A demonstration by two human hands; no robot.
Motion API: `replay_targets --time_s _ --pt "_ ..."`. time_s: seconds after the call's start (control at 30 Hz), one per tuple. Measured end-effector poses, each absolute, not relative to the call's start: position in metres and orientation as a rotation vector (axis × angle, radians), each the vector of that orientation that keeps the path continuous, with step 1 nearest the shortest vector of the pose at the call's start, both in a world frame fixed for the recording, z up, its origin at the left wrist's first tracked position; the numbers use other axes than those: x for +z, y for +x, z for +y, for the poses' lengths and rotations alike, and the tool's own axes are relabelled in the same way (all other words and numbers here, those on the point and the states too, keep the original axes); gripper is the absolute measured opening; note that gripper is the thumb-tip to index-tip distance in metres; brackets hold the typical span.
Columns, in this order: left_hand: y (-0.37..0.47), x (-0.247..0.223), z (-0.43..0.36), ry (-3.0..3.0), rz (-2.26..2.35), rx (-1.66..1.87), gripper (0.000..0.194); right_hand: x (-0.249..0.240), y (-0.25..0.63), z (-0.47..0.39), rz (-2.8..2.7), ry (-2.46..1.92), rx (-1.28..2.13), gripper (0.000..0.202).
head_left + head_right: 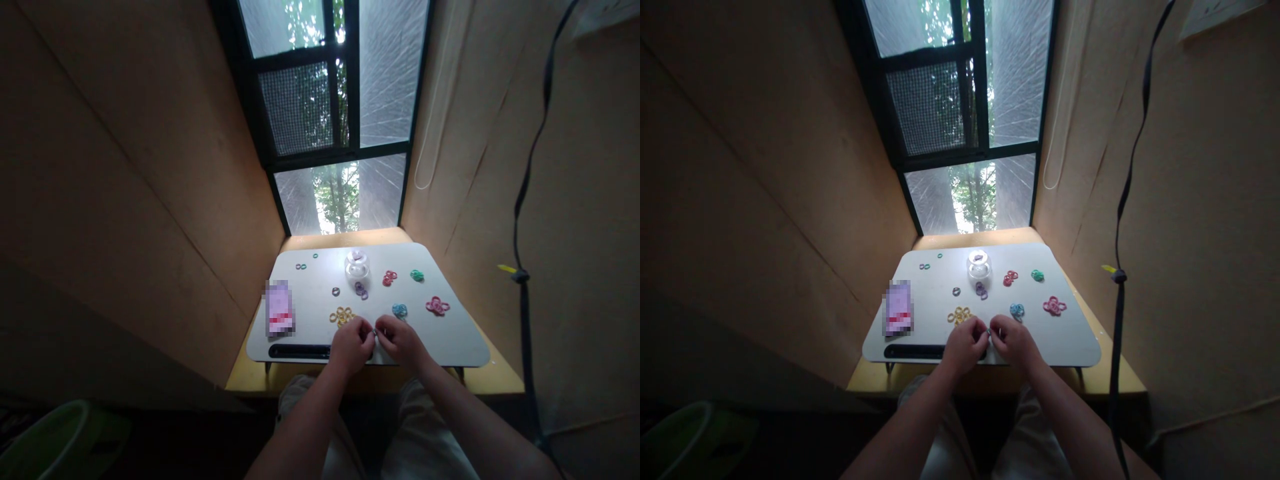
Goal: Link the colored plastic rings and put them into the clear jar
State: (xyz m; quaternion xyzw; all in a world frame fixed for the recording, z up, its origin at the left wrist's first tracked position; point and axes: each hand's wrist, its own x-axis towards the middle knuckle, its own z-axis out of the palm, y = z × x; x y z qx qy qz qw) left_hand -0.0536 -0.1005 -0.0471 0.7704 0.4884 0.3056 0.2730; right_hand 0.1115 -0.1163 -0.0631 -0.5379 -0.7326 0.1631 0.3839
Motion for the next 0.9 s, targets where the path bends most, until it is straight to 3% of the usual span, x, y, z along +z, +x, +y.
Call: replay_targets --time_s 0.9 --pt "-0.0515 -0.052 -0.0976 2.06 1.368 0.862 0.007 -0.0625 0.1122 -0.1178 -1.888 -1.404 0.409 0.009"
